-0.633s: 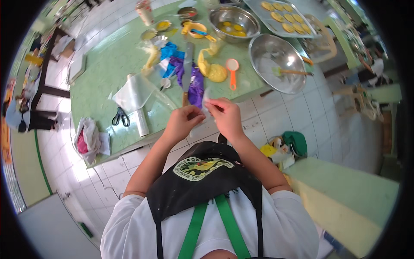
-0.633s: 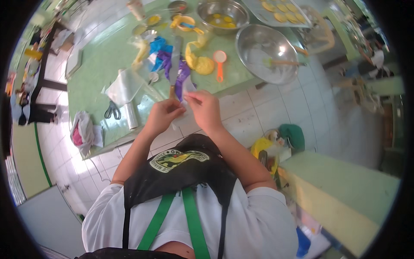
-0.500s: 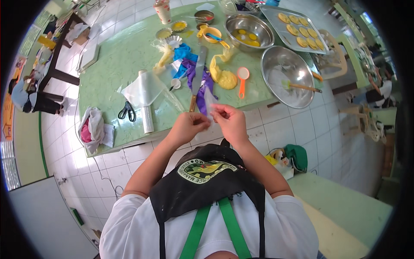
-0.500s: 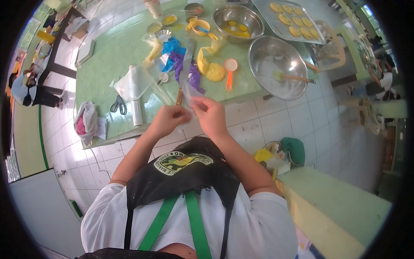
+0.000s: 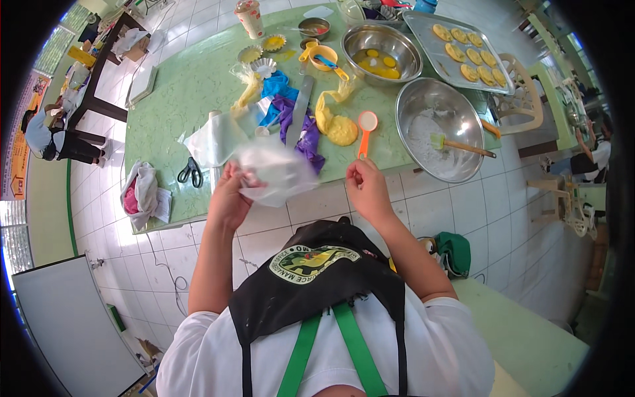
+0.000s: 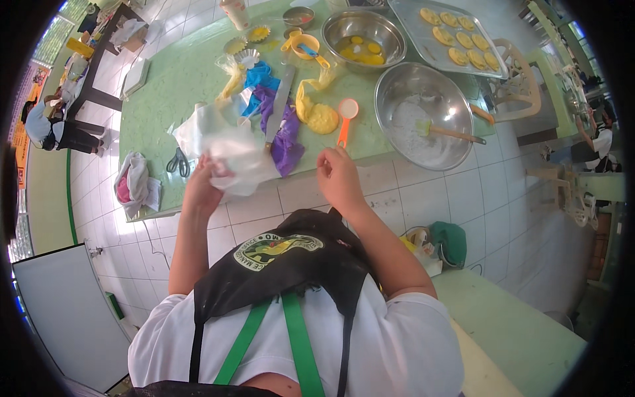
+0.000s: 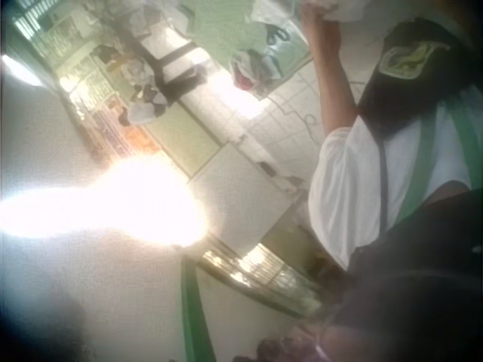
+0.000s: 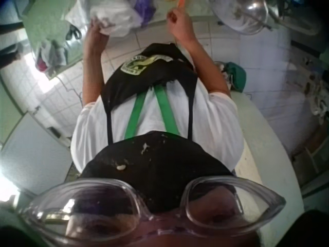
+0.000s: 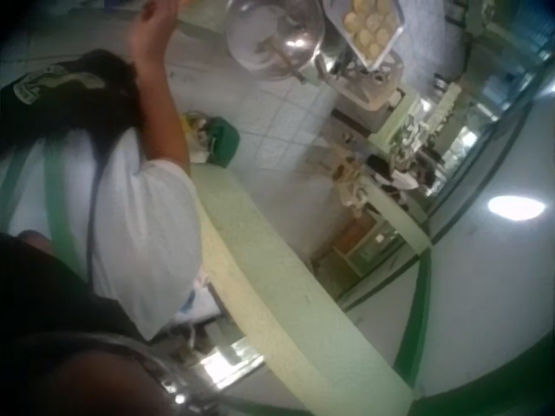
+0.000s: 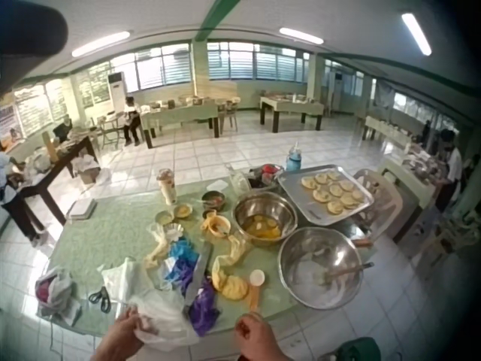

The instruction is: The person pipes filling into pastries on a baking tray using a piping bag. The person then cuts a new piping bag with scissors and transfers filling into it using a knife.

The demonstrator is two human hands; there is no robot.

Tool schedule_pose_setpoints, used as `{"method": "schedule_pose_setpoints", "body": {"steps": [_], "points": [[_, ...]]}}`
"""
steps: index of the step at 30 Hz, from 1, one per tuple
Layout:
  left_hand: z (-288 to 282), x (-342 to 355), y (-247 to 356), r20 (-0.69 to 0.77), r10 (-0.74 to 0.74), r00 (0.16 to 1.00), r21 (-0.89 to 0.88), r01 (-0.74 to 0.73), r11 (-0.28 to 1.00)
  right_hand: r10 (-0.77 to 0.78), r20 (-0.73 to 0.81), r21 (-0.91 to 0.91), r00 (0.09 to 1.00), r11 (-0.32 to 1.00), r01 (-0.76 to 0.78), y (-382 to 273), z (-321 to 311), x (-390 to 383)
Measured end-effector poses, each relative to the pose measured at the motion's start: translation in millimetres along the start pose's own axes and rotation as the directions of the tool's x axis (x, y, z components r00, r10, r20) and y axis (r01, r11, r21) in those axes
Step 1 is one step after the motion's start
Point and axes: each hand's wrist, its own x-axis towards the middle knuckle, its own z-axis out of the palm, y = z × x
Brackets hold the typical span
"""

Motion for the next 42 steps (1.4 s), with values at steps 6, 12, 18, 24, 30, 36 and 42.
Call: {"method": "schedule_pose_setpoints", "body": {"steps": [6,12,18,24,30,36,42], "points": [[43,-10,-26,0.138,0.163,0.977,0.686,-0.213,0.696,-0.022,0.247,0.661,0.969,0.735,-0.152,-43,7,-7],[80,-16,-32,0.438,0.000,0.899,0.709,-0.346,0.614,0.006,0.595,0.633,0.803,0.611,-0.474,-24,-21,2],[94,-11,-61,0.410,0.005,0.912,0.903,-0.407,0.134,-0.215,0.330,0.287,0.919,0.950,0.119,14,-36,-8],[100,-2,-73,0.494,0.121,0.861,0.869,-0.485,-0.098,-0.106,0.220,-0.157,0.970,0.977,0.142,9,-44,-21],[98,2,-42,0.180,0.389,0.903,0.950,-0.262,0.170,-0.110,0.605,0.026,0.789,0.993,0.118,17,-57,-2],[76,11,57,0.220,0.848,0.481,0.975,-0.133,-0.177,-0.156,0.182,0.200,0.971,0.973,0.119,-37,-124,106],[38,84,92,0.333,0.859,0.389,0.943,-0.123,-0.309,-0.157,0.041,0.023,0.987,0.988,0.156,-30,-146,209]]}}
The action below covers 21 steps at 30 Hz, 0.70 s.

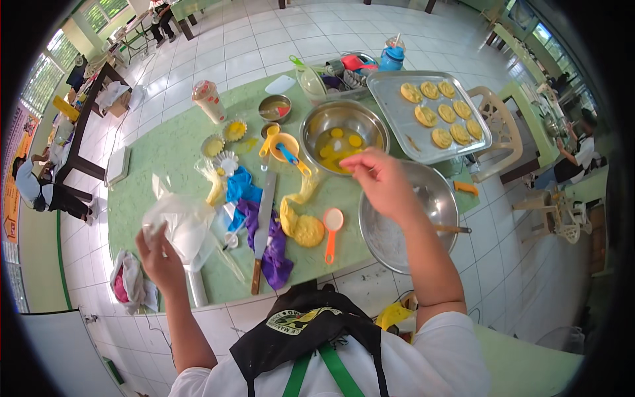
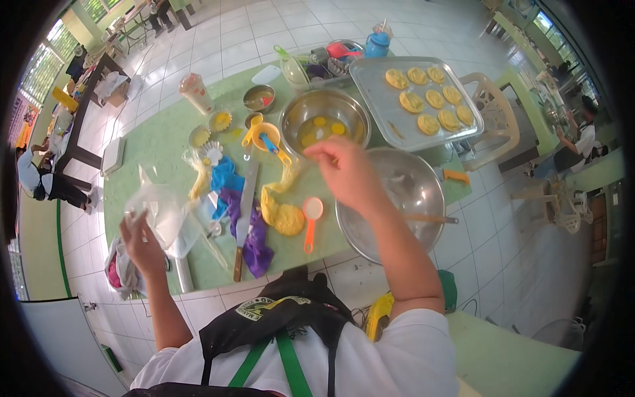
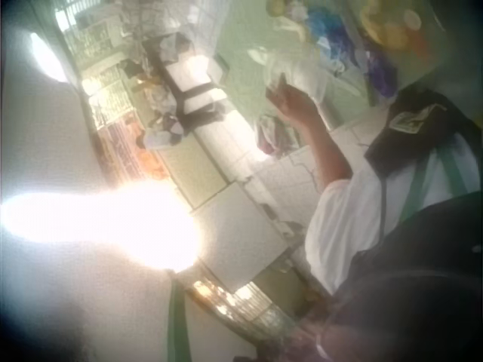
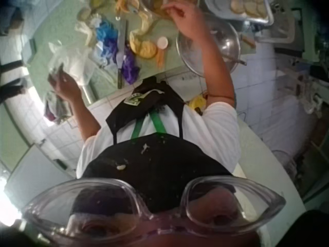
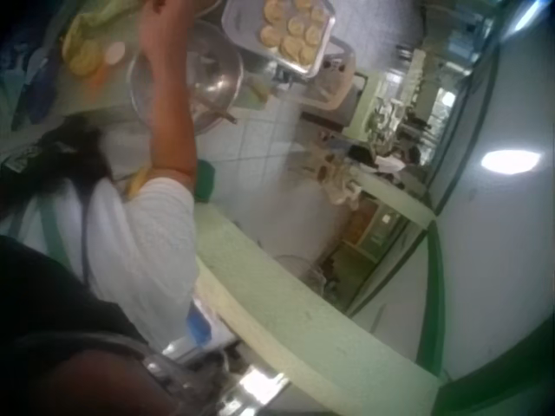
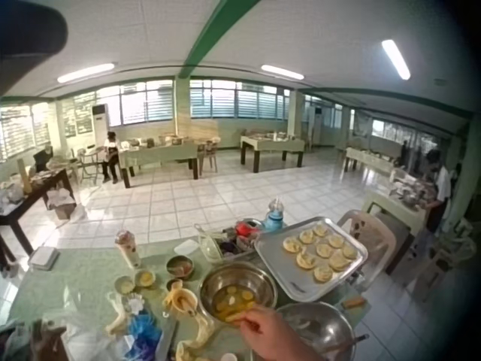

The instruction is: The person pipes filling into pastries on a baking tray using a piping bag. The person then cuts a new piping bag with scissors and transfers filling into it using a knife.

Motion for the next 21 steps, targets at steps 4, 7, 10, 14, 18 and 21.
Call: {"method": "schedule_pose_setpoints", "body": {"steps": [4,7,10,14,18,21], "points": [[57,12,-31,0.193,0.008,0.981,0.069,-0.022,0.997,0.126,-0.123,-0.159,0.984,0.976,-0.145,7,-17,76],[95,21,-25,0.326,-0.014,0.945,0.026,0.006,1.000,0.132,-0.176,-0.524,0.975,0.826,-0.207,59,-17,114],[114,22,-36,0.405,-0.006,0.914,0.018,-0.001,1.000,0.154,0.054,-0.378,0.987,0.918,-0.123,29,35,127],[141,35,-34,0.498,0.027,0.867,-0.043,-0.006,0.999,0.124,0.154,-0.140,0.980,0.985,-0.102,10,69,107],[156,44,-27,0.498,0.036,0.867,-0.051,-0.012,0.999,-0.184,-0.017,-0.099,0.983,0.978,0.182,-26,34,70],[153,43,-30,0.523,0.051,0.851,-0.029,-0.042,0.999,-0.416,-0.373,-0.336,0.829,0.894,0.297,-70,-19,21]]}}
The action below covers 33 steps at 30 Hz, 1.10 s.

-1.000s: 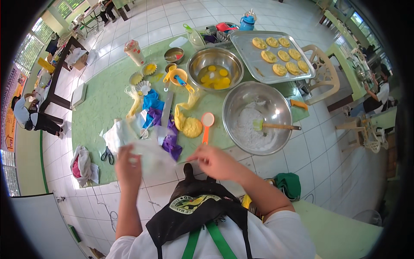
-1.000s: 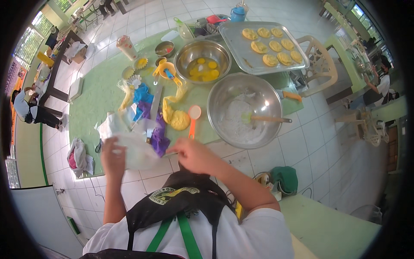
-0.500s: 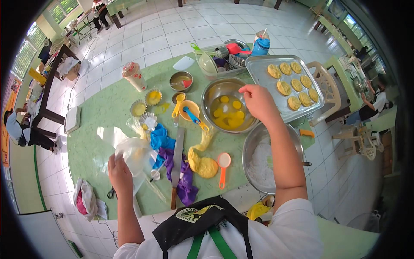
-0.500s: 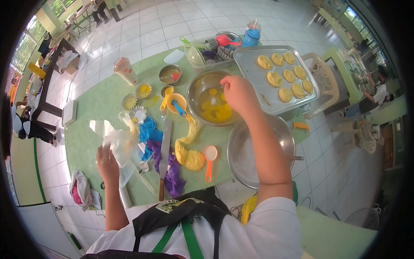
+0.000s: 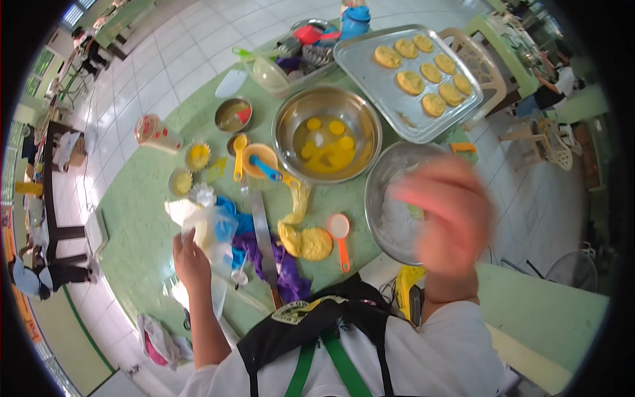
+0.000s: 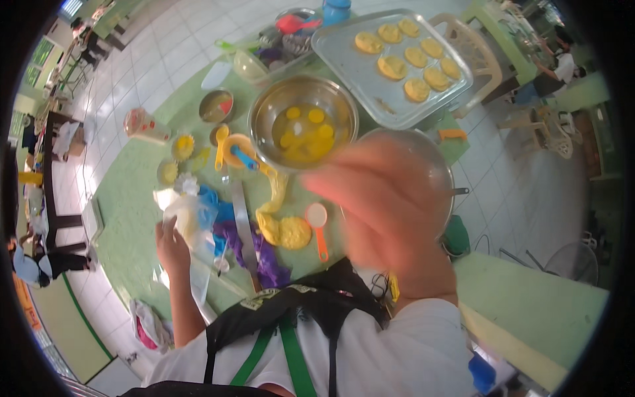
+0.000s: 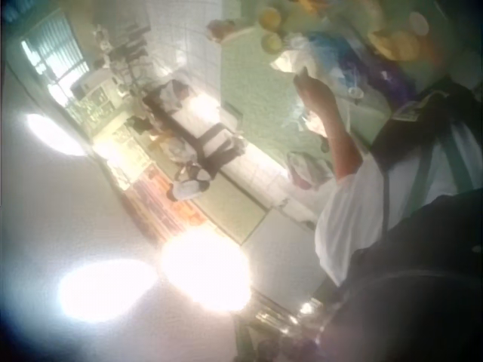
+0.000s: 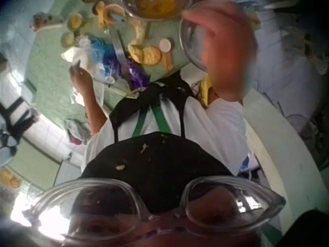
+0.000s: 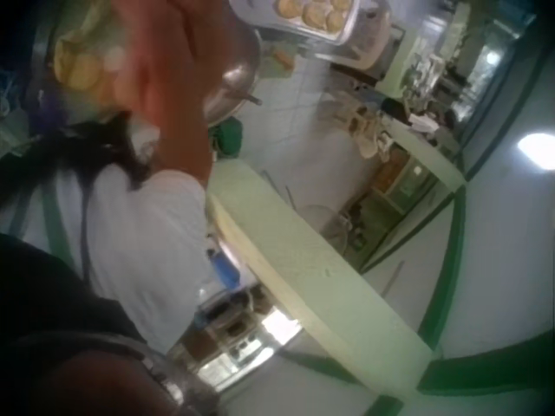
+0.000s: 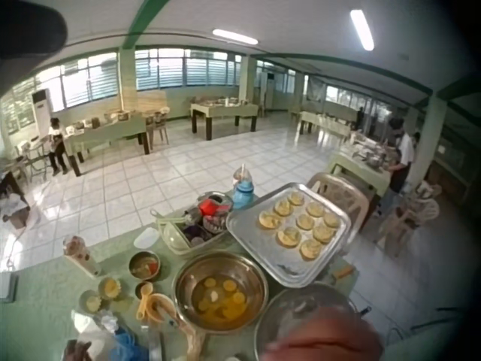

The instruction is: The person pipes filling into pastries on a baking tray using a piping bag. The person then cuts a new piping bag with scissors and transfers filling into it using a knife.

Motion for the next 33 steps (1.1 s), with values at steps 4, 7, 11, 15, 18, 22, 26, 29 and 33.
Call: {"method": "schedule_pose_setpoints", "body": {"steps": [4,7,11,15,18,22,26,29,33], "points": [[-9,5,18,-0.002,-0.026,1.000,0.085,0.026,0.996,-0.461,0.039,-0.173,0.886,0.870,0.461,-29,-74,-1],[-18,-10,23,-0.095,-0.069,0.993,0.155,0.083,0.984,-0.555,0.069,-0.087,0.829,0.824,0.559,-30,-92,1],[-37,-42,43,-0.164,-0.102,0.981,0.167,0.129,0.977,-0.637,0.109,-0.049,0.763,0.763,0.644,-41,-128,-11],[-42,-77,45,-0.190,-0.134,0.973,0.192,0.170,0.967,-0.689,0.181,-0.050,0.702,0.707,0.706,-48,-169,-34],[-47,-98,51,-0.239,-0.161,0.958,0.223,0.216,0.951,-0.639,0.171,-0.236,0.750,0.713,0.660,-45,-199,-59],[-46,-107,65,-0.227,-0.114,0.967,0.187,0.158,0.970,-0.395,-0.192,-0.632,0.898,0.750,0.195,-6,-228,-112],[-50,-111,82,-0.225,-0.139,0.964,0.172,0.179,0.969,0.335,0.008,-0.519,0.942,0.807,-0.282,113,-206,-142],[-59,-111,86,-0.239,-0.107,0.965,0.212,0.159,0.964,0.505,-0.065,-0.629,0.861,0.649,-0.428,201,-224,-183],[-68,-116,78,-0.197,-0.092,0.976,0.281,0.146,0.949,0.710,-0.019,-0.585,0.703,0.563,-0.584,320,-257,-205]]}}
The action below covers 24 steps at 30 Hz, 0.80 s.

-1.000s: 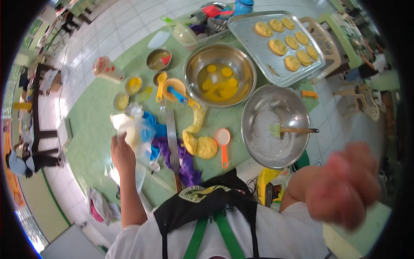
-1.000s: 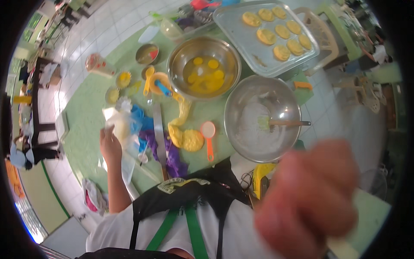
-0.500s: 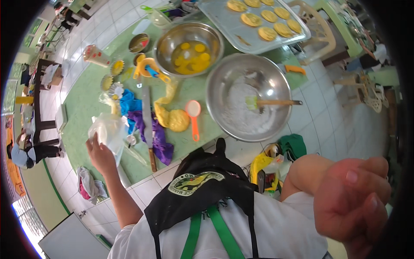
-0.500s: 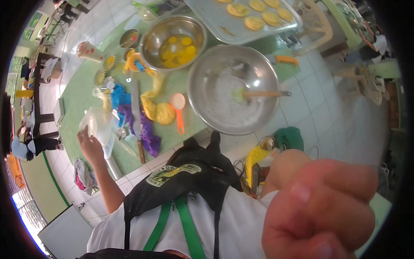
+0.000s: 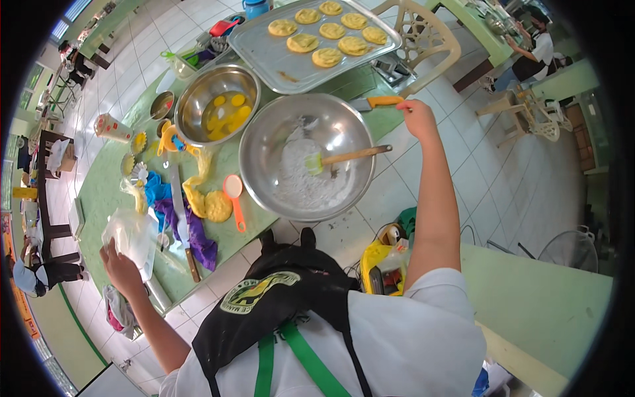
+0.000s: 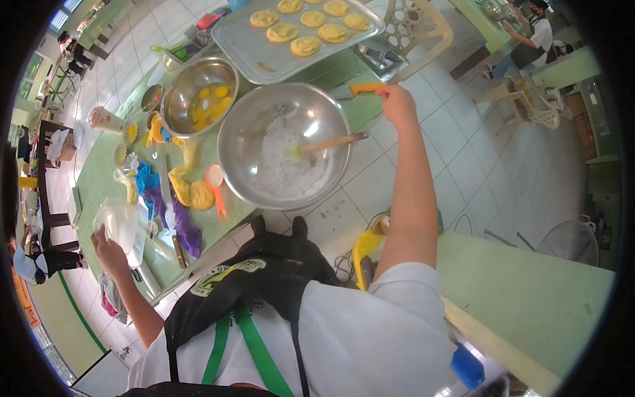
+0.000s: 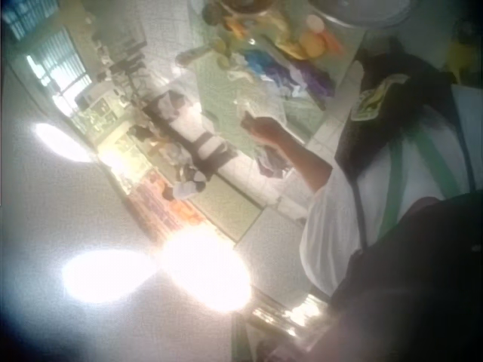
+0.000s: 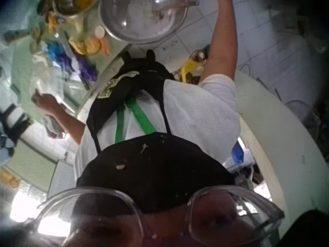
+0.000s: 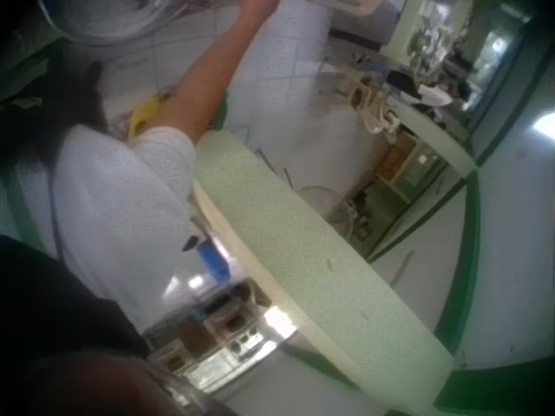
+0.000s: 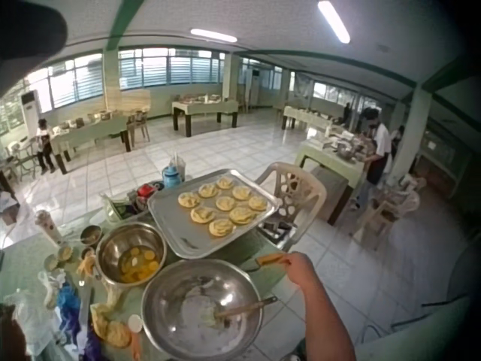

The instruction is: The person pipes filling into pastries on a baking tray using a piping bag. The person then cuts a new piping bag with scissors and transfers filling into it using a knife.

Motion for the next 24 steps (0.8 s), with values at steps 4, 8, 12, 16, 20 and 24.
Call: {"method": "schedule_pose_setpoints", "body": {"steps": [4,8,12,16,20,24], "points": [[-10,-11,5,0.043,-0.058,0.997,0.055,0.056,0.997,-0.090,0.139,0.008,0.986,0.996,0.090,37,43,54],[-32,-27,24,0.083,0.033,0.996,-0.017,-0.032,0.999,-0.340,0.211,-0.188,0.916,0.906,0.379,46,79,64],[-24,-32,46,0.051,-0.005,0.999,0.058,0.002,0.998,-0.454,0.207,-0.234,0.866,0.837,0.495,77,88,63],[-5,-39,58,0.000,0.003,1.000,-0.035,-0.003,0.999,-0.326,0.243,-0.140,0.914,0.920,0.366,60,55,31],[13,-41,69,0.043,0.073,0.996,-0.112,-0.068,0.991,0.023,0.278,-0.300,0.960,0.952,0.064,69,-7,-24],[27,-39,69,0.108,0.147,0.983,-0.129,-0.133,0.983,0.081,0.061,0.268,0.995,0.959,-0.094,101,-41,-109]]}}
